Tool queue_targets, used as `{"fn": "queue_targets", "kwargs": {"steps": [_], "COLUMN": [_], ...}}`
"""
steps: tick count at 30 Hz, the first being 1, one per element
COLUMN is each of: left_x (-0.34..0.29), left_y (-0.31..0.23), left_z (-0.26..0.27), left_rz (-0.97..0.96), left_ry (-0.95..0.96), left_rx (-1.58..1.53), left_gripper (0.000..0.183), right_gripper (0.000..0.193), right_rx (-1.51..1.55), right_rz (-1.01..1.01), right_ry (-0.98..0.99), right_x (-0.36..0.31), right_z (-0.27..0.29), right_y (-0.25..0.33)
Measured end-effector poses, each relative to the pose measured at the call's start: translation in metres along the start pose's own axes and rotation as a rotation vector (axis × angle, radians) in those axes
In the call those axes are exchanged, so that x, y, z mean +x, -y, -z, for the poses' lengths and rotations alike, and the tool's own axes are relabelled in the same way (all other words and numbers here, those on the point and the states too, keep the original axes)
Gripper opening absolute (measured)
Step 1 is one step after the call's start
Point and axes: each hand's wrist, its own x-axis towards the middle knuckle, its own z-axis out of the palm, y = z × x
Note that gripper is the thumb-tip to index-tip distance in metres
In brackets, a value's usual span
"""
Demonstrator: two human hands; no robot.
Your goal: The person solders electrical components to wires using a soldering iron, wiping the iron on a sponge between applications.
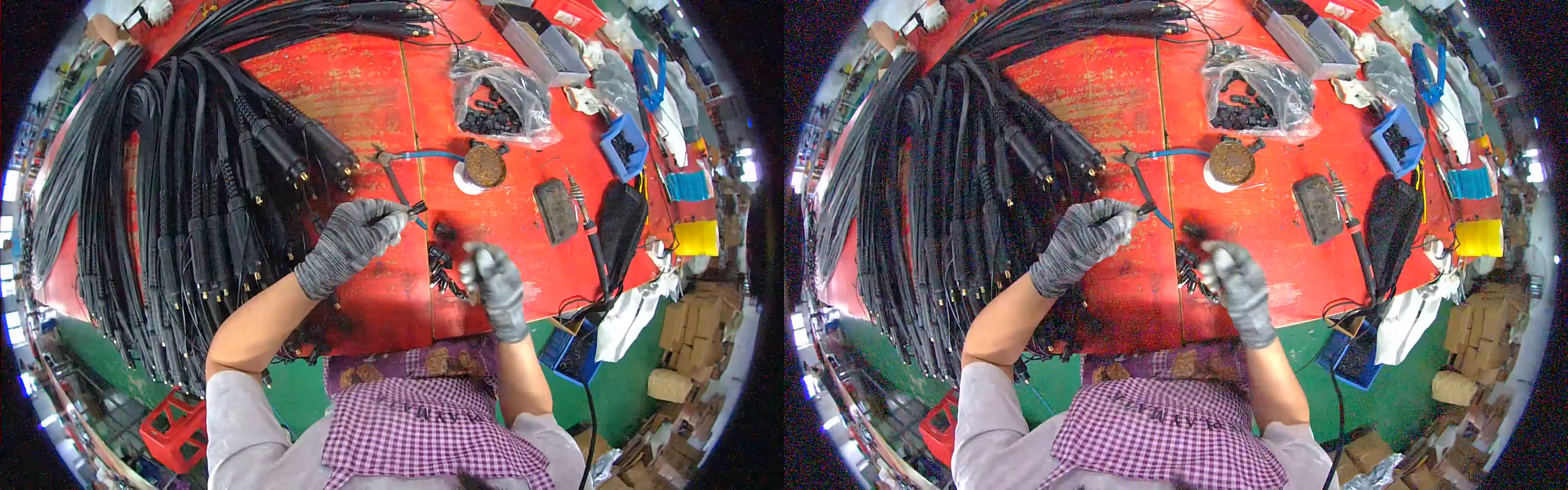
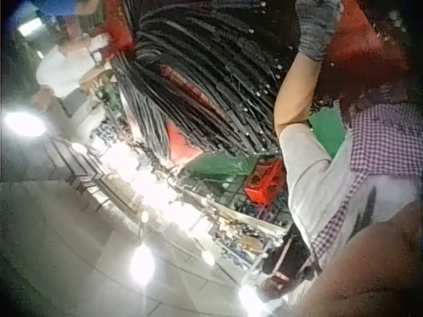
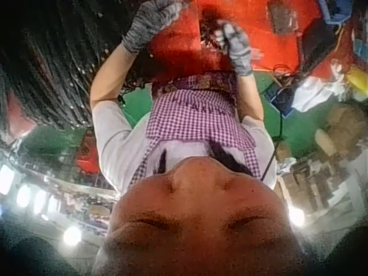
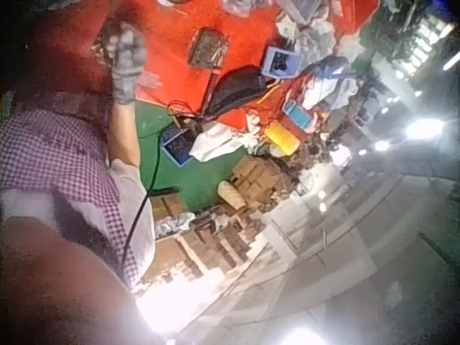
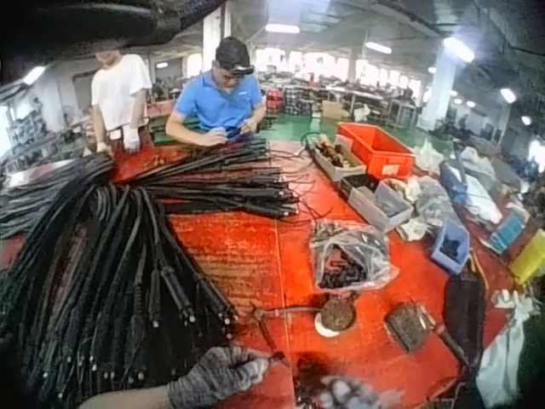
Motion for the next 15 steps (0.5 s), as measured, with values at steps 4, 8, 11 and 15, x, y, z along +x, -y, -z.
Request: {"fn": "queue_targets", "kwargs": {"steps": [4,8,11,15], "left_x": [0.000,-0.001,0.000,0.000], "left_y": [0.003,0.004,0.003,-0.007], "left_z": [-0.008,-0.007,-0.004,0.001], "left_rz": [-0.126,-0.141,-0.139,-0.040], "left_ry": [0.029,0.003,0.023,0.078], "left_rx": [0.109,0.203,0.241,0.217], "left_gripper": [0.016,0.016,0.017,0.021], "right_gripper": [0.030,0.025,0.018,0.017], "right_rx": [-0.096,-0.156,-0.254,-0.264], "right_rz": [0.151,0.192,0.233,0.203], "right_ry": [0.086,0.118,0.104,0.100], "right_x": [0.025,0.034,0.039,0.045], "right_z": [-0.043,-0.059,-0.064,-0.063], "right_y": [0.025,0.039,0.039,0.037]}}
